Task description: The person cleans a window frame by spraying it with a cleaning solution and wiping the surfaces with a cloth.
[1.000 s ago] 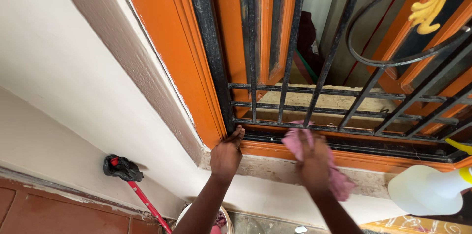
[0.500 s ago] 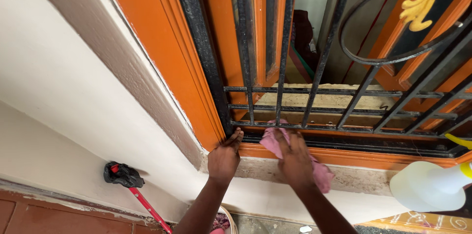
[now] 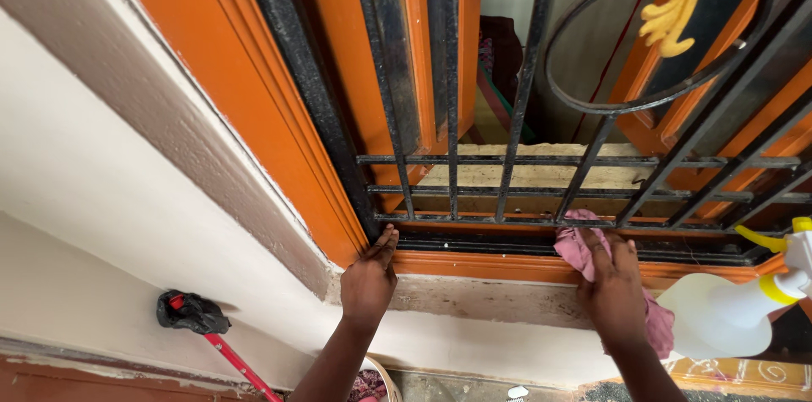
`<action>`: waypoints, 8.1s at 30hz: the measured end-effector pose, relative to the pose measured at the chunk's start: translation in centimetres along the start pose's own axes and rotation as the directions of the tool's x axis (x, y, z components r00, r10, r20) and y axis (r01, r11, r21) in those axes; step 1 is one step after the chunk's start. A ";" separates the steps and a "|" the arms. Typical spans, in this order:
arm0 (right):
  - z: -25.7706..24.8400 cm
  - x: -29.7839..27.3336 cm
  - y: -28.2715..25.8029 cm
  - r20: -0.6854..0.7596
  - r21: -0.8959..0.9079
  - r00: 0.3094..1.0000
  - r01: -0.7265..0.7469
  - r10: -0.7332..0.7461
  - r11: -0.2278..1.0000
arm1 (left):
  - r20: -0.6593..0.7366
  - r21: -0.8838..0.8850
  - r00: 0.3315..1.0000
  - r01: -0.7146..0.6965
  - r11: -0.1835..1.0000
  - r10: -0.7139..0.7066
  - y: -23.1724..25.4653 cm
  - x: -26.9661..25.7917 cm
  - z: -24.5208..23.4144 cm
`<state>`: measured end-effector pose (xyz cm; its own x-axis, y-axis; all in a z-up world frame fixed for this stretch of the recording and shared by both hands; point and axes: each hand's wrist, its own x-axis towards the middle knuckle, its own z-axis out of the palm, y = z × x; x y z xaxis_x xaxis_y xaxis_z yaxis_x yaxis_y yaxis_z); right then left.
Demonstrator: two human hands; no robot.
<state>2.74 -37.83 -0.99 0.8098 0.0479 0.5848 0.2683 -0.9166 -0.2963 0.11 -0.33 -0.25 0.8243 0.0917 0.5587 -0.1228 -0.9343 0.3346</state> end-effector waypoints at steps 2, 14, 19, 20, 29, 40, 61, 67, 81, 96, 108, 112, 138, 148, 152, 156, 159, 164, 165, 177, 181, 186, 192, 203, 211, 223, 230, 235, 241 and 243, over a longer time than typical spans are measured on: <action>1.1 -0.1 -0.1 -0.030 -0.031 1.000 -0.010 0.009 0.999 | -0.002 -0.008 1.000 0.000 1.000 -0.001 0.0 -0.1 0.2; 9.0 -0.4 -13.5 0.393 -0.077 0.915 -0.063 0.088 0.995 | -0.056 -0.035 0.998 0.026 0.999 -0.028 -0.4 0.1 1.1; 7.6 0.7 -17.1 0.192 0.200 0.976 0.062 -0.101 0.978 | -0.103 0.013 0.994 -0.018 1.000 0.019 0.0 0.0 0.6; 7.6 0.9 -16.8 0.191 0.199 0.976 0.062 -0.100 0.978 | -0.104 0.012 0.994 -0.019 1.000 0.021 0.0 0.2 0.6; 4.4 1.3 -9.7 0.455 0.023 0.888 -0.088 0.068 0.996 | -0.113 0.037 0.993 -0.027 0.999 0.031 0.2 0.1 0.4; 0.5 -0.4 1.5 -0.071 0.029 0.995 -0.070 0.072 0.997 | 0.014 0.035 0.997 0.081 0.996 -0.082 1.0 0.1 0.6; 5.2 0.6 -8.8 0.374 0.040 0.927 0.008 -0.022 0.999 | -0.113 -0.017 0.993 0.012 1.000 -0.014 0.3 0.2 1.3; 4.0 0.3 -2.7 0.241 -0.039 0.969 -0.043 0.051 0.998 | -0.062 -0.021 0.996 0.062 0.998 -0.063 0.3 -0.1 1.3; 0.7 -0.4 0.4 -0.107 0.116 0.976 -0.177 0.190 0.977 | -0.086 -0.026 0.995 0.049 0.998 -0.051 0.3 -0.3 1.5; 9.6 0.3 -18.3 0.312 0.088 0.949 0.030 -0.056 0.996 | -0.140 -0.077 0.989 0.028 0.997 -0.039 0.5 -0.2 0.7; 8.0 1.3 -11.1 0.438 0.020 0.895 0.092 -0.091 0.996 | -0.134 -0.032 0.991 -0.017 0.999 0.013 -0.1 -0.2 0.5; 4.6 1.2 -5.2 0.382 -0.003 0.923 -0.044 0.042 0.999 | -0.126 -0.049 0.992 -0.006 0.999 -0.001 0.4 -0.1 0.2; 10.6 0.6 -21.6 0.330 0.010 0.942 0.059 -0.059 0.998 | -0.289 -0.050 0.955 -0.081 0.995 0.064 -1.3 3.0 -11.8; 9.2 1.7 -27.9 0.135 0.065 0.972 0.186 -0.194 0.980 | -0.215 0.051 0.968 -0.125 0.991 0.134 -3.6 2.4 -9.8; 9.7 2.0 -27.0 0.102 0.170 0.977 0.170 -0.189 0.971 | -0.287 0.062 0.947 -0.135 0.989 0.147 -3.6 2.6 -8.3; 10.2 2.8 -26.8 0.094 -0.020 0.970 0.228 -0.226 0.973 | -0.314 0.124 0.939 -0.105 0.987 0.139 -3.7 2.6 -6.2; 10.0 2.5 -25.8 0.172 0.038 0.956 0.234 -0.237 0.972 | -0.334 0.165 0.934 -0.076 0.983 0.128 -4.1 2.7 -4.7; 9.3 3.0 -22.8 0.441 0.047 0.846 0.311 -0.299 0.949 | -0.341 0.211 0.926 -0.094 0.973 0.163 -5.2 2.5 -3.6; 8.9 2.7 -21.9 0.442 0.048 0.846 0.310 -0.298 0.950 | -0.342 0.228 0.925 -0.089 0.970 0.165 -5.4 2.5 -3.4; 4.2 1.9 -7.7 0.372 -0.017 0.920 0.141 -0.124 0.990 | -0.357 0.250 0.914 -0.104 0.963 0.191 -5.8 2.5 -2.9; 5.2 2.0 -8.4 0.426 -0.067 0.902 0.113 -0.073 0.991 | -0.325 0.218 0.932 -0.093 0.972 0.162 -5.6 2.3 -3.3; 7.3 2.2 -12.4 0.417 -0.061 0.898 0.184 -0.142 0.981 | -0.275 0.186 0.949 -0.102 0.977 0.151 -5.3 2.5 -4.5; 10.0 3.4 -21.0 0.494 -0.050 0.837 0.300 -0.237 0.953 | -0.230 0.116 0.964 -0.110 0.987 0.134 -5.1 2.1 -5.3; 9.8 3.8 -23.8 0.262 0.103 0.873 0.399 -0.411 0.911 | -0.247 0.076 0.957 -0.139 0.987 0.154 -5.3 2.1 -5.3; 7.0 3.6 -18.2 0.443 0.053 0.857 0.270 -0.265 0.961 | -0.256 0.175 0.956 -0.097 0.980 0.141 -5.6 2.1 -4.2; 0.3 3.0 -2.8 0.378 -0.021 0.920 0.124 -0.107 0.992 | -0.275 0.187 0.950 -0.094 0.978 0.144 -6.2 2.1 -2.9; 3.0 2.2 -4.2 0.383 -0.068 0.923 0.060 -0.030 0.996 | -0.226 0.156 0.967 -0.087 0.984 0.121 -5.9 2.1 -3.8; 6.9 2.6 -13.0 0.415 0.057 0.891 0.180 -0.187 0.982 | -0.183 0.112 0.978 -0.079 0.991 0.099 -5.6 2.0 -4.6; 9.8 2.6 -22.5 0.385 0.042 0.897 0.217 -0.216 0.975 | -0.183 0.066 0.978 -0.085 0.994 0.095 -5.5 1.9 -5.3; 9.7 2.2 -23.7 0.139 0.087 0.938 0.307 -0.317 0.948 | -0.186 0.053 0.978 -0.091 0.994 0.099 -5.4 1.8 -5.5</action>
<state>3.28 -12.14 0.00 0.7473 0.3908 0.5373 0.5485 -0.8193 -0.1670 -0.77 6.81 3.18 0.6908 0.0613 0.7204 -0.1674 -0.9558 0.2419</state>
